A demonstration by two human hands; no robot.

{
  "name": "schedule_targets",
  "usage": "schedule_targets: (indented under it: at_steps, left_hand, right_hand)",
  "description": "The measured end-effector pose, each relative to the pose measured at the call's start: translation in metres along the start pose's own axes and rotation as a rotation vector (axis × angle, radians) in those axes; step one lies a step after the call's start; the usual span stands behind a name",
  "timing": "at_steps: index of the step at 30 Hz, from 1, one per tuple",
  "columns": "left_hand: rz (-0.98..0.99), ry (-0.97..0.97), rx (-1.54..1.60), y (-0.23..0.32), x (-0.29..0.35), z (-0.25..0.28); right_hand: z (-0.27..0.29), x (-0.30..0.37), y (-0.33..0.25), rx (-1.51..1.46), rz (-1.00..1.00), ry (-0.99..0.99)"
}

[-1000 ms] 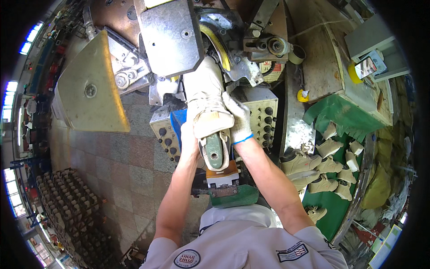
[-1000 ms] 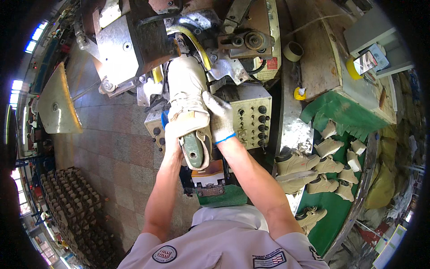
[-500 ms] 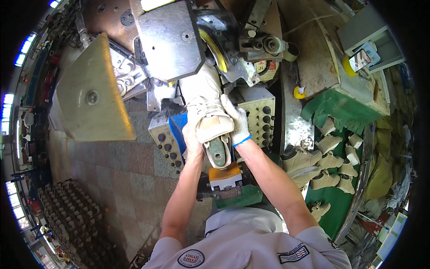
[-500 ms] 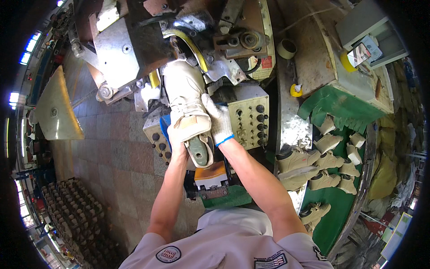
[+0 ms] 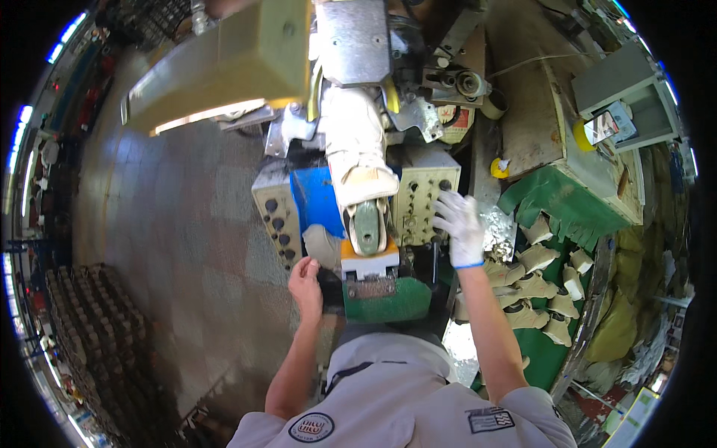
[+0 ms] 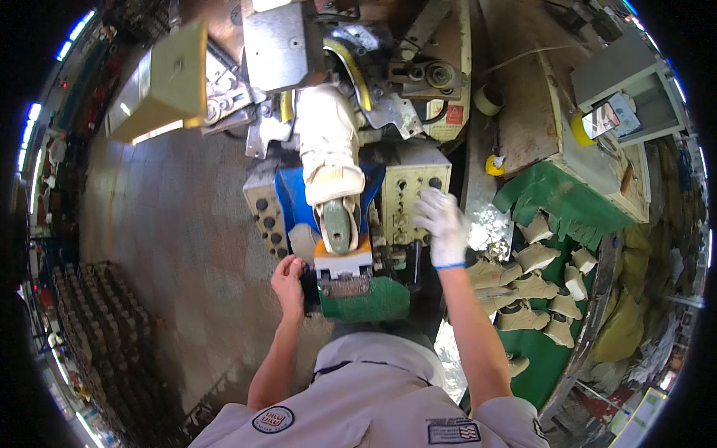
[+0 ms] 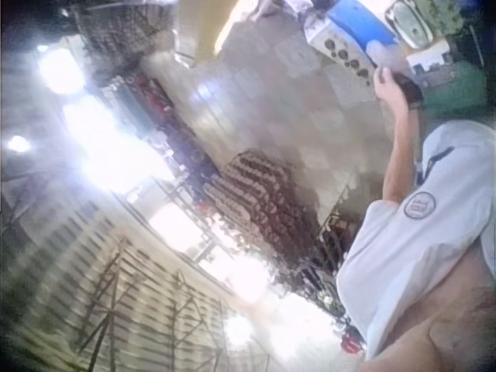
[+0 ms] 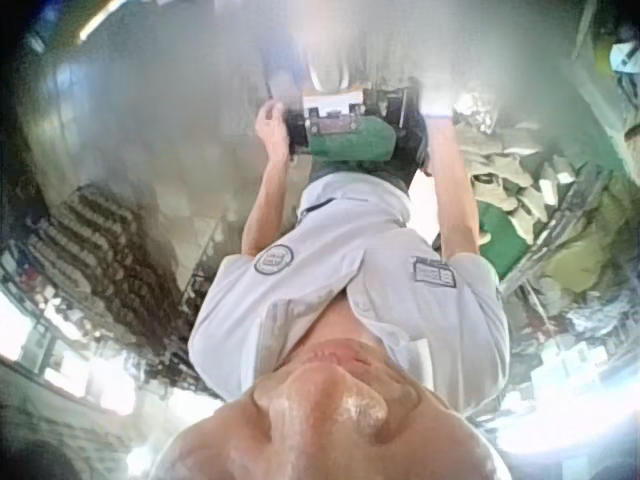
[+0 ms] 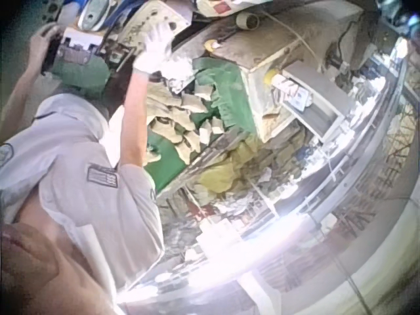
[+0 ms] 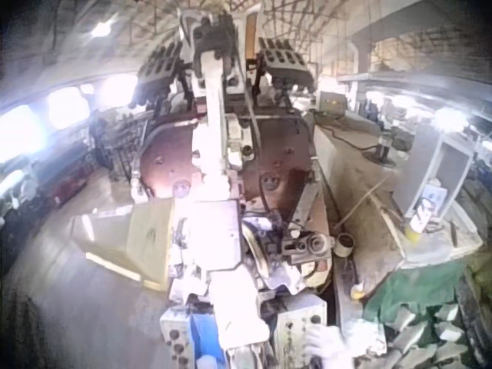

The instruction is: The person operates a lasting machine to shape the uppers of shoes. They take uppers from a conveyor, place them onto the machine's form, and activate the press with their hands.

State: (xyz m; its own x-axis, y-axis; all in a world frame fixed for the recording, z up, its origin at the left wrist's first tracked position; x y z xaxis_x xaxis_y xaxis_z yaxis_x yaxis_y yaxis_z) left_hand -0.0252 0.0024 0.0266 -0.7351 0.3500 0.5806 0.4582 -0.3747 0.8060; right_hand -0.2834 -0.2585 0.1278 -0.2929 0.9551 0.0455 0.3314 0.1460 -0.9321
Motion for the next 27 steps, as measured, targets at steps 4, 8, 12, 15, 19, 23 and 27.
schedule_targets:
  at_steps: [4,8,12,15,19,23,27]
  left_hand:
    - [0.167,0.074,-0.147,-0.040,0.014,-0.019]
    - [0.056,0.050,-0.061,-0.029,-0.015,-0.057]
    - [0.010,0.116,-0.063,-0.043,-0.032,-0.063]
    - [-0.074,-0.017,-0.009,-0.057,-0.035,-0.043]
    - [-0.114,-0.107,-0.099,-0.015,0.006,-0.004]
    - [-0.140,-0.034,-0.408,0.101,0.084,0.047]
    - [-0.366,-0.043,-0.391,0.220,0.185,0.042]
  right_hand:
    - [0.085,0.073,-0.010,-0.197,-0.069,0.221]
    - [0.111,0.109,-0.010,0.078,-0.164,0.370]
    - [0.086,0.118,-0.020,0.161,-0.169,0.305]
    - [0.082,0.115,-0.021,0.121,-0.125,0.178]
    - [0.055,0.108,-0.043,0.039,-0.119,0.096]
    - [-0.004,0.116,-0.090,0.269,-0.096,-0.005]
    - [-0.046,0.123,-0.099,0.002,-0.120,-0.535]
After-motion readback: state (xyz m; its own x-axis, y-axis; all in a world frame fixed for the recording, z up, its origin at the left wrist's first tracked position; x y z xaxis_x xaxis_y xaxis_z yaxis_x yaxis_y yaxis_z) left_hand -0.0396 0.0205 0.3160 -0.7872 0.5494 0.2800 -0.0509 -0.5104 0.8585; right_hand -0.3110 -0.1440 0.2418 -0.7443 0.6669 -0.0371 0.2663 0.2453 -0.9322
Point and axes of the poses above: each hand's wrist, its own x-axis away from the middle knuckle, its own z-axis out of the back of the hand, y = z × x, the point moved 1 cm from there along -x, towards the middle knuckle, and after that the axes turned 11 degrees about z, right-handed, at the moved point
